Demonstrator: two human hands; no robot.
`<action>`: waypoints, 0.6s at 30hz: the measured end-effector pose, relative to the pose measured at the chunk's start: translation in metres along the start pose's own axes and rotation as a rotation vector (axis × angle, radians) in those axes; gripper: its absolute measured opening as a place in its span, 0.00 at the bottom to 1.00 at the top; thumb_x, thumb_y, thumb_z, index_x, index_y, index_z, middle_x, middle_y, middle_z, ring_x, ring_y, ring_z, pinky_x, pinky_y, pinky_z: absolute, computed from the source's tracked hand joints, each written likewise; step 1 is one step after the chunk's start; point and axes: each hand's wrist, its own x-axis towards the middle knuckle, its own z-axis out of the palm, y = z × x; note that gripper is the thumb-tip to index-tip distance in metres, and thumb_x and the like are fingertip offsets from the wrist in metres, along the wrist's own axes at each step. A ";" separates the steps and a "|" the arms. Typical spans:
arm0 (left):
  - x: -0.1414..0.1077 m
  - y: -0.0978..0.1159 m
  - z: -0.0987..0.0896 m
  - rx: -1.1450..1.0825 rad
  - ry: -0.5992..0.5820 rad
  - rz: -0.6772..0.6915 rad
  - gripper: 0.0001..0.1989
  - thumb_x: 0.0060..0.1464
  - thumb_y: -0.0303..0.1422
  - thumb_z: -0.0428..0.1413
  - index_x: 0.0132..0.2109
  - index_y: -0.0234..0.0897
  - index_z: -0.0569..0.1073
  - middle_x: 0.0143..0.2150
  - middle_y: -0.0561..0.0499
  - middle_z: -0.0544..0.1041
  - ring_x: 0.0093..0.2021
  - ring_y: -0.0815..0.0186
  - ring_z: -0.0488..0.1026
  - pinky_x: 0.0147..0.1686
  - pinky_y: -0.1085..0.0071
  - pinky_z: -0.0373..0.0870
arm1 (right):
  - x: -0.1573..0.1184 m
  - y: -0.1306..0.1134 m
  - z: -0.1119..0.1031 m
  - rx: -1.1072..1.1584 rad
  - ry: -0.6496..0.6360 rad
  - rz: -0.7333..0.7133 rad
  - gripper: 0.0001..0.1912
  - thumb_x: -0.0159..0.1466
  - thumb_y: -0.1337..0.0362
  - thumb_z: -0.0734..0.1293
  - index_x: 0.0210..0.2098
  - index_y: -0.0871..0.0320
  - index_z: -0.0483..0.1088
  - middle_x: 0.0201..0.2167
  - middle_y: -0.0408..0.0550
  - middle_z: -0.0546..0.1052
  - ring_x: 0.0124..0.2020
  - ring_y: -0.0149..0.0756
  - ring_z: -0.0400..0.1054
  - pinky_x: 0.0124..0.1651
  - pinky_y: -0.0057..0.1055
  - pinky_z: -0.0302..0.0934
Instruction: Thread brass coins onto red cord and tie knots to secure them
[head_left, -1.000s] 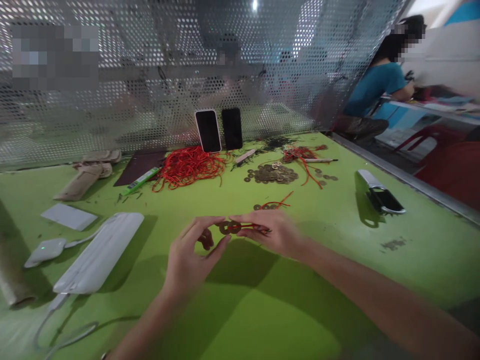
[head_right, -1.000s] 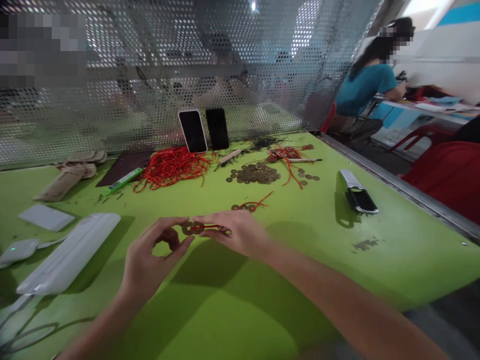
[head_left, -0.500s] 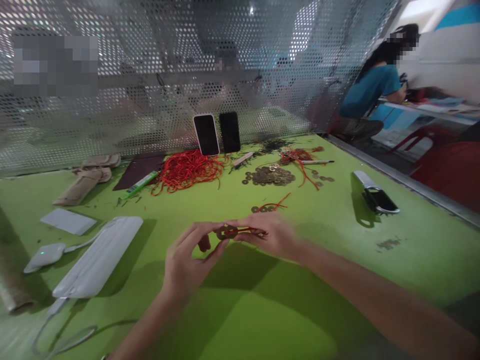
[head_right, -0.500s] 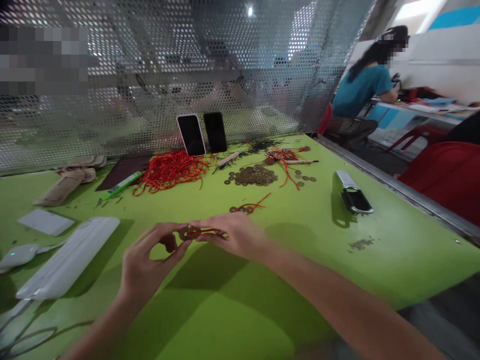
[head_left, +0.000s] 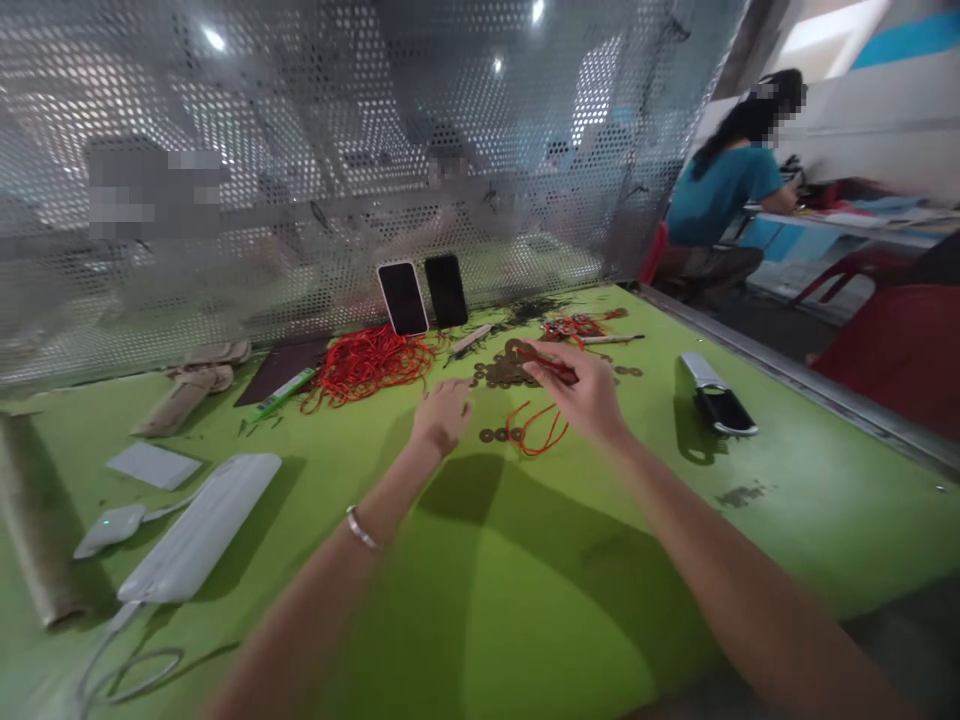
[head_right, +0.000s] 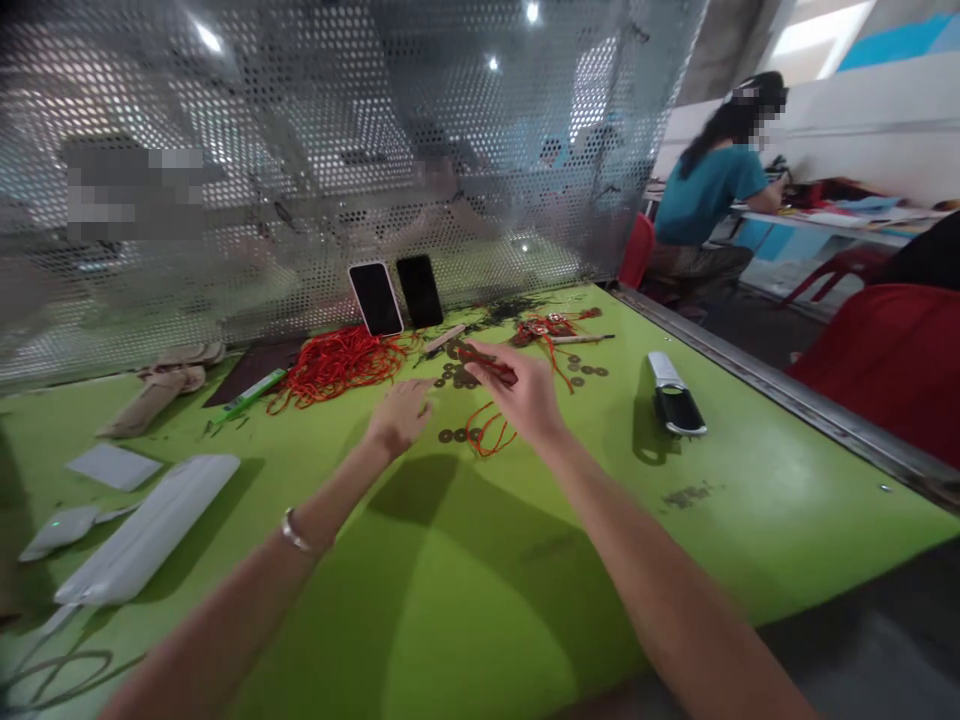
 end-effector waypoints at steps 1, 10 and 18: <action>0.012 0.005 0.006 0.028 -0.001 -0.011 0.22 0.57 0.31 0.46 0.59 0.36 0.61 0.54 0.44 0.69 0.54 0.57 0.63 0.53 0.59 0.60 | 0.001 0.005 -0.001 -0.013 0.003 0.004 0.17 0.59 0.58 0.66 0.44 0.60 0.72 0.32 0.49 0.78 0.24 0.29 0.69 0.25 0.22 0.65; 0.023 0.022 0.018 0.207 -0.046 0.012 0.21 0.60 0.39 0.41 0.55 0.33 0.65 0.51 0.40 0.71 0.53 0.54 0.63 0.51 0.56 0.58 | 0.007 0.015 -0.009 -0.101 -0.002 -0.002 0.18 0.60 0.56 0.64 0.45 0.60 0.72 0.29 0.48 0.77 0.21 0.29 0.67 0.23 0.23 0.62; -0.053 -0.043 -0.014 0.261 -0.137 -0.098 0.28 0.58 0.49 0.40 0.58 0.39 0.64 0.58 0.45 0.67 0.57 0.53 0.62 0.57 0.55 0.52 | 0.003 0.007 -0.005 -0.051 -0.085 -0.050 0.16 0.61 0.60 0.65 0.46 0.61 0.71 0.35 0.51 0.78 0.26 0.31 0.72 0.28 0.25 0.67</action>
